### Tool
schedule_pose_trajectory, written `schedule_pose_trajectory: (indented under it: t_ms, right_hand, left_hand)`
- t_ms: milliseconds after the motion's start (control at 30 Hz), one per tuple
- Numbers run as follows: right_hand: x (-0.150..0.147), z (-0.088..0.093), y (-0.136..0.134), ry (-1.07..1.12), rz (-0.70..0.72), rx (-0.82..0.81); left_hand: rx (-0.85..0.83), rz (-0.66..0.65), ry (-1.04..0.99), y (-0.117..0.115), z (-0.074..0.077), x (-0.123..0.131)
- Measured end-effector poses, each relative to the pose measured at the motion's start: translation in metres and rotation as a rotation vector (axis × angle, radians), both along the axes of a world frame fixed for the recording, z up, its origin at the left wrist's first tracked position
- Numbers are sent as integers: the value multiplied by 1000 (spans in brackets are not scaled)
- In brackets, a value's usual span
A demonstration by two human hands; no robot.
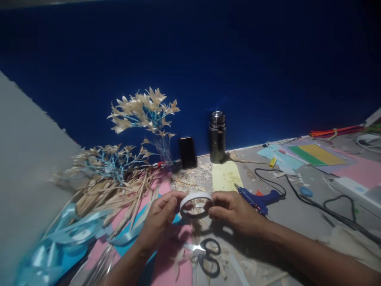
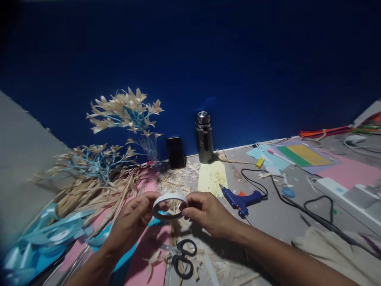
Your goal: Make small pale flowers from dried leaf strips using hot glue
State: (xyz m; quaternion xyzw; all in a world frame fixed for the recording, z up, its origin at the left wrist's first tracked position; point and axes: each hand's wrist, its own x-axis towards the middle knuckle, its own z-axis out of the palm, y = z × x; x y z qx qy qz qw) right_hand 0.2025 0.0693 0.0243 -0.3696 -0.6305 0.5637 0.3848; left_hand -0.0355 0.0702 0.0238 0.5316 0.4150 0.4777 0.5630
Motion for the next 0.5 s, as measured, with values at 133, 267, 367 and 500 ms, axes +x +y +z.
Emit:
schedule_pose_trajectory:
  t_ms: [133, 267, 367, 500]
  right_hand:
    - [-1, -4, 2, -32, -17, 39]
    - [1, -4, 5, -67, -235, 169]
    - [1, -3, 1, -128, -312, 327]
    - [-3, -8, -10, -293, -328, 729]
  left_hand:
    - [-61, -127, -35, -6, 2, 4]
    - [111, 5, 173, -11, 7, 7]
    - [299, 86, 392, -13, 5, 11]
    - [622, 100, 613, -14, -3, 19]
